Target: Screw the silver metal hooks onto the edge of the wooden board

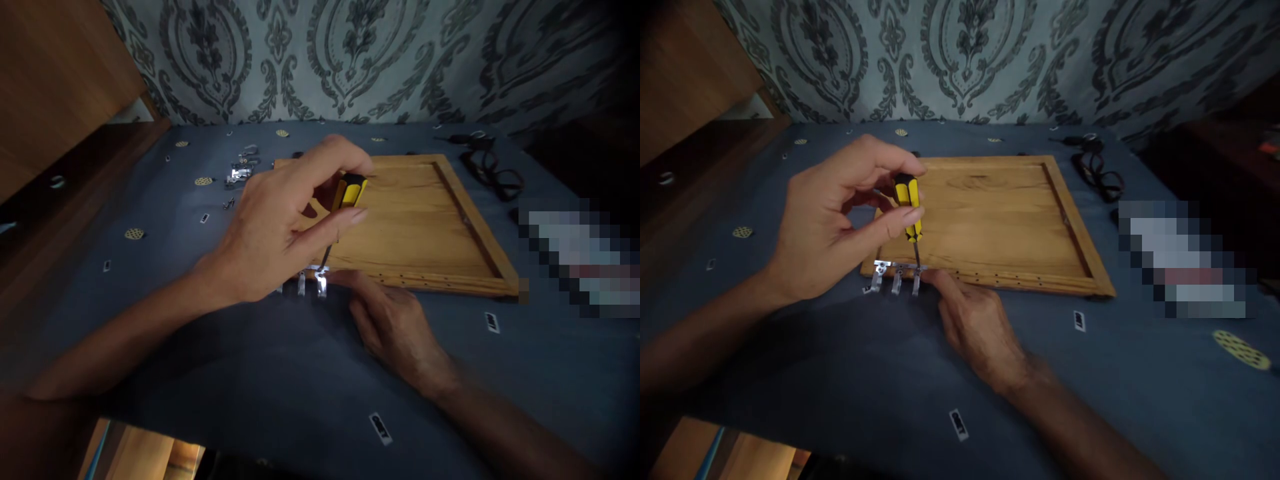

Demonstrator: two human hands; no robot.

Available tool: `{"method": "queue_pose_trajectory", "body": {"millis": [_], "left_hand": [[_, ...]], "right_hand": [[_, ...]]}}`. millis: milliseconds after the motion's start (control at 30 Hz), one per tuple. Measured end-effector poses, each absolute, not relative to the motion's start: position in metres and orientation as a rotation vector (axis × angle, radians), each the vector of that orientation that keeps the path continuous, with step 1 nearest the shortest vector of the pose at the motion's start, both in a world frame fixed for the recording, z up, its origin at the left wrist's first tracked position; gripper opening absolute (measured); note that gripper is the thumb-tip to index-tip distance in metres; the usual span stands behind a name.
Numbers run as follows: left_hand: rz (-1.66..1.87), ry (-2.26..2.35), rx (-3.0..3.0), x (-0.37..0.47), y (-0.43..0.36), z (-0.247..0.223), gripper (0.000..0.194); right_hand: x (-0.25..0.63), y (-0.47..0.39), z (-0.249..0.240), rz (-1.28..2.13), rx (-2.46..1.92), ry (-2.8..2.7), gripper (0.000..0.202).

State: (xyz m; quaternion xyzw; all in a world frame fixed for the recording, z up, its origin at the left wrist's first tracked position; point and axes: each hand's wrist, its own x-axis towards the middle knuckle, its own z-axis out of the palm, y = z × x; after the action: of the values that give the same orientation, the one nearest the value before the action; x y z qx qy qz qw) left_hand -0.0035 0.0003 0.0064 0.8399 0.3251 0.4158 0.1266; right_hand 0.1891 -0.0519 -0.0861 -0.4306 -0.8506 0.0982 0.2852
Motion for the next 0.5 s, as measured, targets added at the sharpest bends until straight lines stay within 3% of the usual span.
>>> {"method": "queue_pose_trajectory", "body": {"millis": [200,333,500], "left_hand": [[1.244,0.94,2.492,-0.0036,0.0003,0.0084,0.013],[1.161,0.949,2.469,-0.0053,-0.0007,0.0119,0.024],[1.173,0.959,2.49,-0.0045,-0.0001,0.0086,0.02]], "right_hand": [[0.1892,-0.0519,-0.0851,0.281,-1.146,-2.263,0.036],[0.1905,-0.0518,-0.0863,0.273,-1.151,-2.27,0.037],[0.1898,-0.0523,-0.0864,0.268,-1.145,-2.269,0.036]]}}
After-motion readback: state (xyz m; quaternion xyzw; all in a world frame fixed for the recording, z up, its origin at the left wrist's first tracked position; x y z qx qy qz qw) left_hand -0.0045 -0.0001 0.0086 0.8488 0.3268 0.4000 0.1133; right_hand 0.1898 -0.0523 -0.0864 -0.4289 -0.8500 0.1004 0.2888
